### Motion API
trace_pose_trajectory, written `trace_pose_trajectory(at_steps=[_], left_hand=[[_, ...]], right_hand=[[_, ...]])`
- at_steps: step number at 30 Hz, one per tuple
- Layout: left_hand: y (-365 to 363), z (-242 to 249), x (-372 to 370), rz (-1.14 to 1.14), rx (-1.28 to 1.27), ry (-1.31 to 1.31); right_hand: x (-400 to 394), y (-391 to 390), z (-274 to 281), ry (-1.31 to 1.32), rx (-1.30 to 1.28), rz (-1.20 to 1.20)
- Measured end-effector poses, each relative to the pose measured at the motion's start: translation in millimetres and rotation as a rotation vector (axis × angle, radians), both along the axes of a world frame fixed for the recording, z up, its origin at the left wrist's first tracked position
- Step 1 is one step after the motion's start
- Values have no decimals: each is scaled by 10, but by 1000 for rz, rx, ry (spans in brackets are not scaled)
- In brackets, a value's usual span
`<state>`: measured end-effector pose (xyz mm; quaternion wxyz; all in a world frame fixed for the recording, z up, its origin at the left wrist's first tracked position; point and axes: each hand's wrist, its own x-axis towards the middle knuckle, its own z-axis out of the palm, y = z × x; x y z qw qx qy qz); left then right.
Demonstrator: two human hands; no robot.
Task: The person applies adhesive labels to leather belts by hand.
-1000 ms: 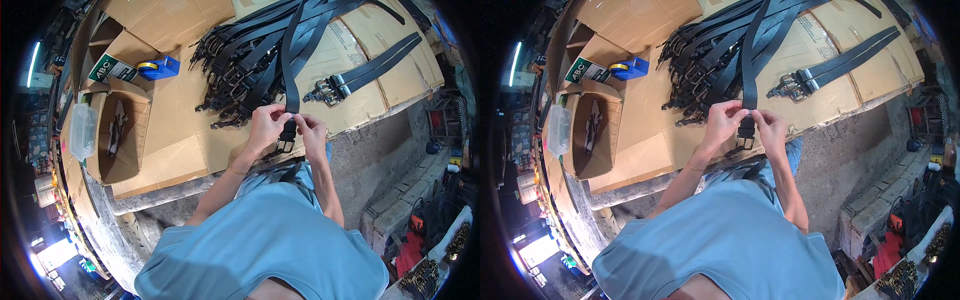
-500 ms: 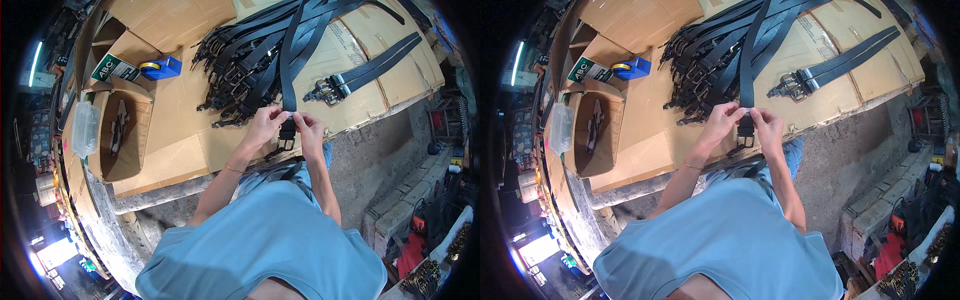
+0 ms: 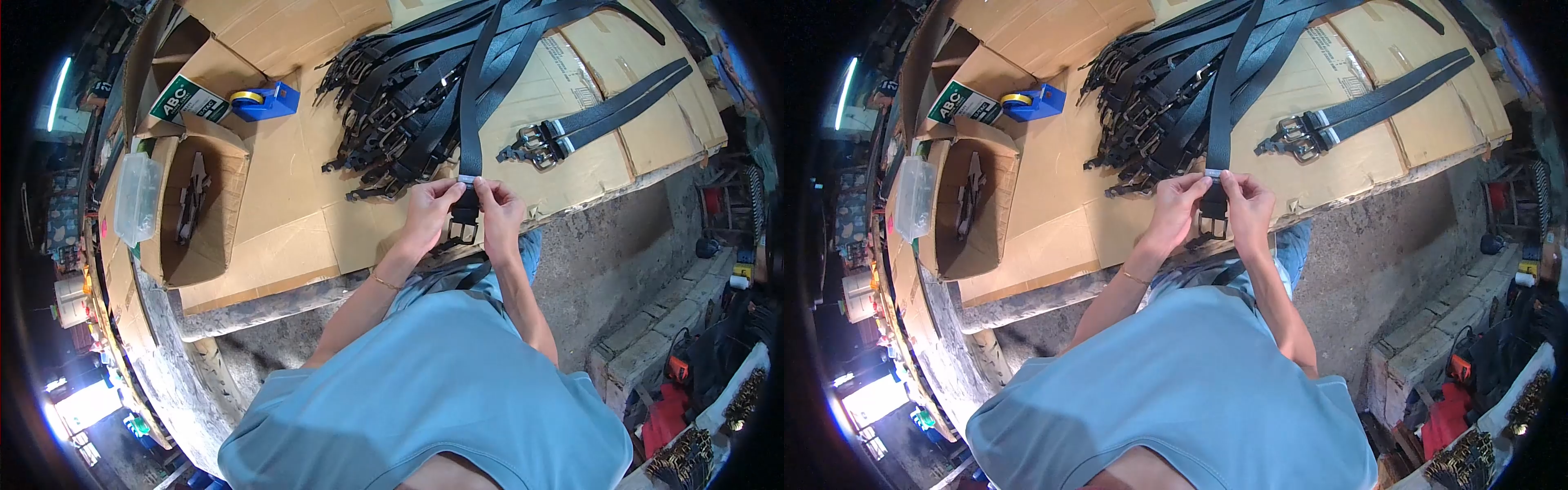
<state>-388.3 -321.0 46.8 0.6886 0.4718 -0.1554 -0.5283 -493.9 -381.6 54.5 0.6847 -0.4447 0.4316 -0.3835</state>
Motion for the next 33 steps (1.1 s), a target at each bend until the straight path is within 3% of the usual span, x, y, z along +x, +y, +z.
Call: trace_pose_trajectory(at_steps=[5, 7, 22, 26, 28, 31, 33], left_hand=[[16, 116, -14, 46, 46, -252], [14, 95, 33, -52, 183, -357], [-55, 88, 208, -193, 137, -380], [-43, 196, 104, -98, 136, -347], [-15, 238, 69, -70, 209, -597], [2, 198, -22, 75, 224, -750], [40, 87, -73, 120, 227, -872]], right_hand=[[-62, -37, 46, 113, -109, 116], [-83, -52, 69, 139, -112, 137], [-129, -96, -13, -77, 55, 208], [-128, -102, -64, -108, 67, 212], [-118, -110, -111, -124, 91, 220], [-91, -98, -131, 9, 19, 195], [-91, -59, -43, 419, -220, 177]])
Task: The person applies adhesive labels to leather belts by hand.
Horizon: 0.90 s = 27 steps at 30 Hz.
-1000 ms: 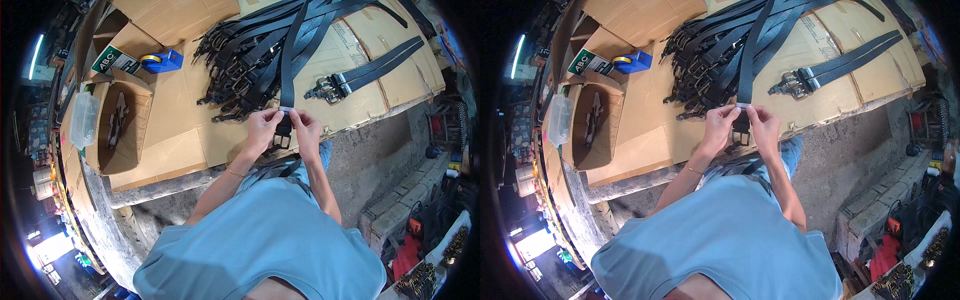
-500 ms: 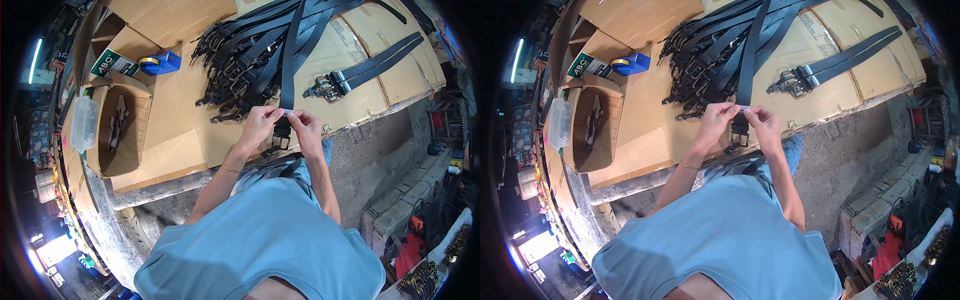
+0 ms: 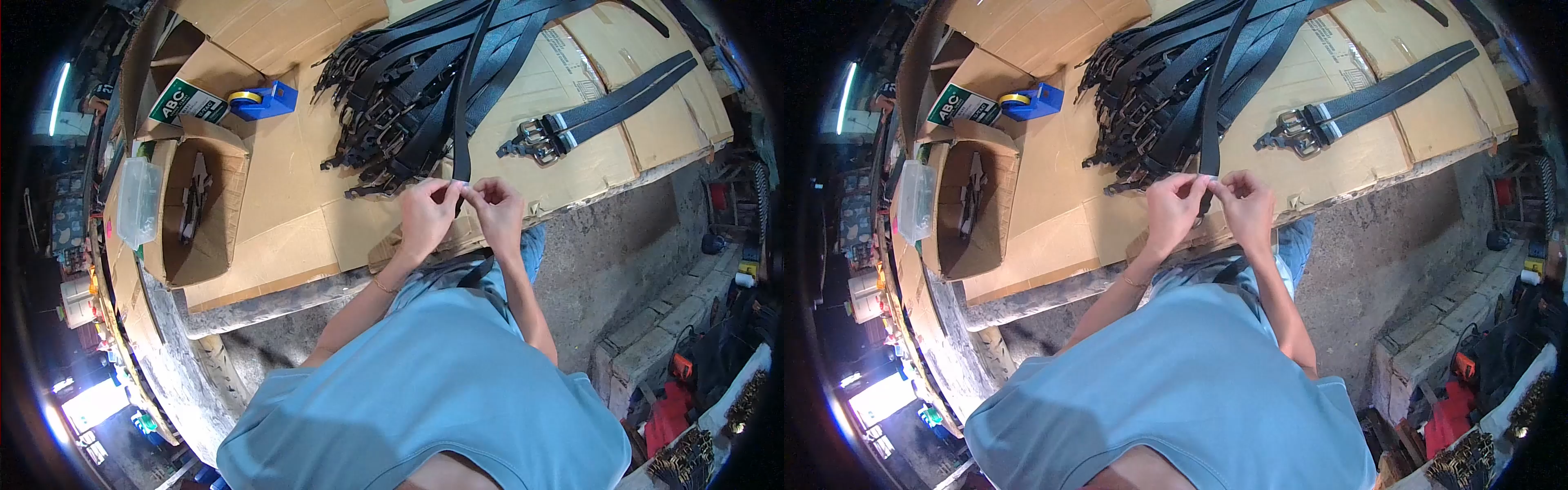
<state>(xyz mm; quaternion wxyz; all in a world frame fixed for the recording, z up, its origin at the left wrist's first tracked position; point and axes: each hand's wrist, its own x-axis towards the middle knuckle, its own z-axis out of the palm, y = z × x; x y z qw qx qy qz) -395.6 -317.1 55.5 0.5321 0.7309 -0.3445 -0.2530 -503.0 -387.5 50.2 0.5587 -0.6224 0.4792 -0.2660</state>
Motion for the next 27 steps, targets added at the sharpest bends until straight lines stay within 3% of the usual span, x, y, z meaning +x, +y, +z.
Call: trace_pose_trajectory(at_steps=[1, 6, 8, 10, 13, 16, 18, 19, 22, 27], left_hand=[[19, -40, -24, 27, -6, -125], [86, -12, -85, 22, -11, -210], [143, -6, -96, -123, 135, -260], [205, 50, -124, -161, 156, -258], [281, 105, -131, -222, 186, -199], [305, 28, -16, -262, 79, -318], [244, -65, 195, -353, 21, 188], [213, -70, 293, -350, 20, 189], [107, 72, 417, -338, 33, 536], [-29, -61, 464, -307, 69, 614]], right_hand=[[17, 25, 17, 0, 0, -1], [31, 138, 26, -149, 45, 20], [15, 153, -24, -182, 76, 34], [-9, 121, -148, -420, 433, -30], [-51, 69, -244, -432, 450, 21], [-41, 40, -383, -434, 423, -2], [-37, 47, -399, -415, 400, -20], [-31, 52, -394, -399, 410, -37], [-12, 64, -336, -431, 436, -66], [-24, 47, -361, -443, 446, -96]])
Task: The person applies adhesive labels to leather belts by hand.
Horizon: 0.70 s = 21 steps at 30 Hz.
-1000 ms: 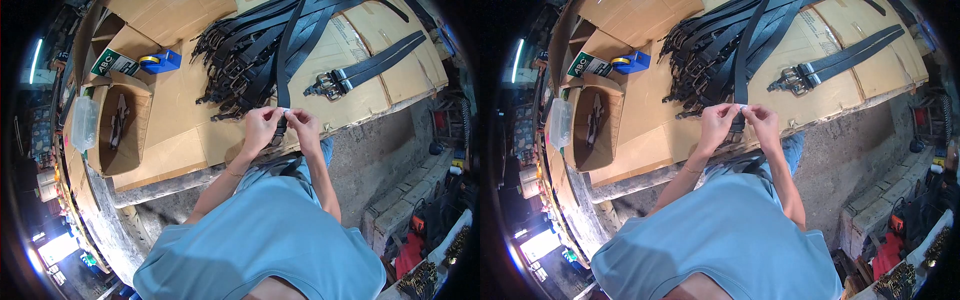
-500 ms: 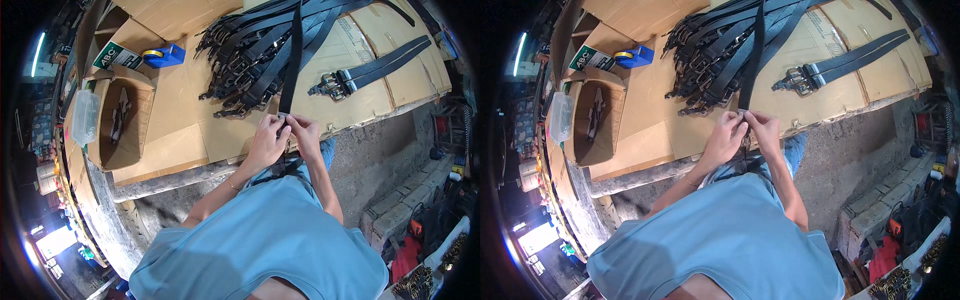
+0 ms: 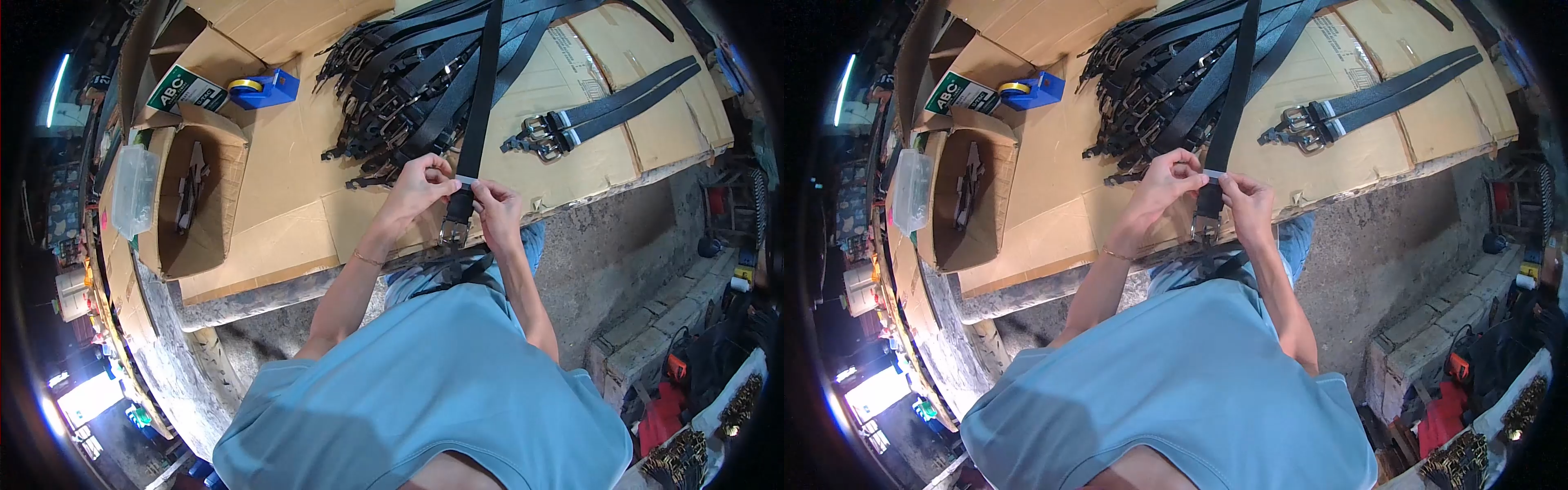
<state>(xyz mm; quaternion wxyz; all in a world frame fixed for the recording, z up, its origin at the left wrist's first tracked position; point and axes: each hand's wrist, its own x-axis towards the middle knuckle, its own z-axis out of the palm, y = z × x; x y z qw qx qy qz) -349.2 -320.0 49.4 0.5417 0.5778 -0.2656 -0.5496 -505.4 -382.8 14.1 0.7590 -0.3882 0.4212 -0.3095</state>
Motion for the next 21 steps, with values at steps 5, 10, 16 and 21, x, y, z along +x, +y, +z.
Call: trace_pose_trajectory(at_steps=[5, 10, 16, 21], left_hand=[[-32, -70, 82, -113, 50, 102], [-51, -78, 108, -144, 72, -23], [-49, -85, 42, -60, 75, -11], [-85, -161, 44, -109, 1, 40]], right_hand=[[-13, 10, 58, -63, 20, 43], [-8, 36, 56, -71, 47, 57], [40, 50, 98, 122, -142, 68], [0, 27, 183, 198, -246, 106]])
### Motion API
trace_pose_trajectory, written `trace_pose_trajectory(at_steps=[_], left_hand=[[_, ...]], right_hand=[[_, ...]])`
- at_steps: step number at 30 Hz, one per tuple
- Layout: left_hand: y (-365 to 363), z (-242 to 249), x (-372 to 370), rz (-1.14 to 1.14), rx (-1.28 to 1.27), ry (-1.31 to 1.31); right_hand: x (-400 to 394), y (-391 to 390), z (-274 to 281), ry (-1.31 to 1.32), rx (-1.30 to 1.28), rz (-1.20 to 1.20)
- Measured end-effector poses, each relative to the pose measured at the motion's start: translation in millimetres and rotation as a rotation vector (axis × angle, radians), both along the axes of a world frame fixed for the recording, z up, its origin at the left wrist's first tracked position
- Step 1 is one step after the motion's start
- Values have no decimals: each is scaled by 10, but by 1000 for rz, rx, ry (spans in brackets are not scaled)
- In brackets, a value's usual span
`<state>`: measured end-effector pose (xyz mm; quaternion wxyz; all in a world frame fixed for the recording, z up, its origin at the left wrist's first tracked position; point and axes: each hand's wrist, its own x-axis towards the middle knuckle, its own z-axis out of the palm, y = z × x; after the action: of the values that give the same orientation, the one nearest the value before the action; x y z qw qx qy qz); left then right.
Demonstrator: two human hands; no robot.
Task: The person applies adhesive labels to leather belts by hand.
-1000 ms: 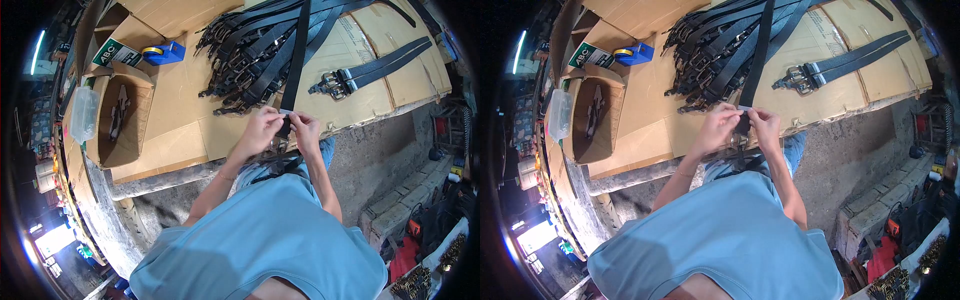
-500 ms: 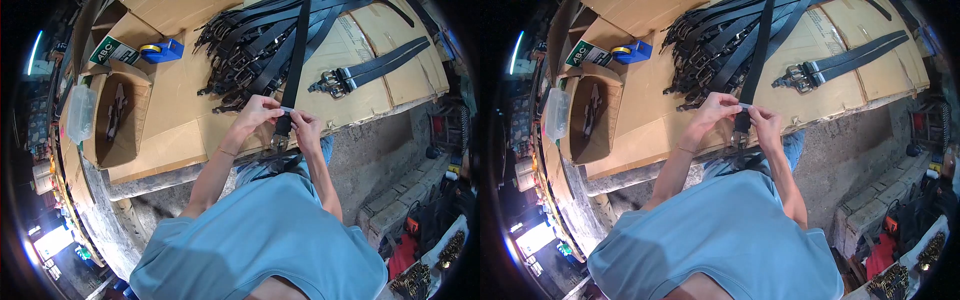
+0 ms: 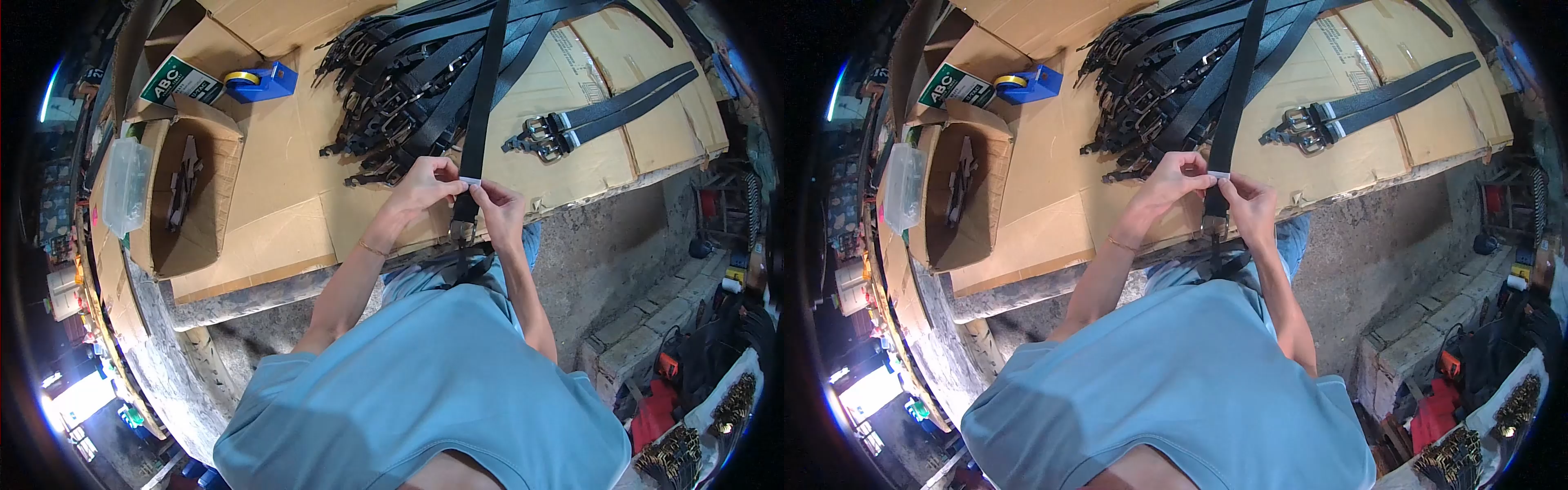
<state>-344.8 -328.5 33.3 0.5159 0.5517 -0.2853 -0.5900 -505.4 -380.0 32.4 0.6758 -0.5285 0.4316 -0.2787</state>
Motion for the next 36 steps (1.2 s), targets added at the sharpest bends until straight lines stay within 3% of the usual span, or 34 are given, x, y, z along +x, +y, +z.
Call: trace_pose_trajectory(at_steps=[5, 6, 8, 10, 12, 13, 14, 15, 17, 19, 21, 22, 23, 24, 25, 27, 31, 35, 36], left_hand=[[-179, 4, 147, -136, -65, 12], [-203, -14, 158, -247, -39, -35], [-246, -70, 206, -339, 4, -70], [-214, 43, 229, -414, -1, -165], [-164, -117, 196, -390, -137, -165], [-150, -144, 226, -416, -187, -173], [-158, -237, 248, -410, -275, -229], [-150, -328, 262, -416, -360, -282], [-113, -395, 285, -406, -380, -163], [-77, -406, 297, -403, -402, -106], [-89, -468, 254, -328, -479, -59], [-72, -413, 292, -335, -495, -46], [-53, -352, 329, -343, -511, -34], [-25, -345, 341, -349, -497, -52], [4, -335, 355, -355, -483, -70], [3, -414, 379, -360, -504, -102], [-39, -683, 334, -357, -589, -182], [-215, -1128, 62, -306, -727, -292], [-255, -1226, -25, -285, -767, -335]], right_hand=[[7, 6, 33, 25, -92, -3], [-4, 12, 81, 101, -80, -9], [-5, 36, -27, 9, -52, -63], [-75, -17, 19, 129, -38, 66], [-153, -73, 434, 323, -217, 224], [-113, -136, 718, 476, -481, 203], [9, -209, 947, 473, -533, 81], [202, -268, 1119, 303, -538, 10], [810, -287, 1406, 112, -566, 245], [1652, -246, 1374, -100, -439, 549], [2557, -334, 913, -97, -706, 744], [3022, -384, 636, -63, -658, 728], [3443, -411, 379, 71, -906, 687], [3828, -474, 38, 40, -1065, 618], [4131, -483, -246, -14, -1058, 551], [4305, -302, -199, 91, -844, 568], [3981, 65, 136, 162, -816, 573], [3661, 113, 59, 238, -816, 562], [3620, 34, 45, 179, -833, 678]])
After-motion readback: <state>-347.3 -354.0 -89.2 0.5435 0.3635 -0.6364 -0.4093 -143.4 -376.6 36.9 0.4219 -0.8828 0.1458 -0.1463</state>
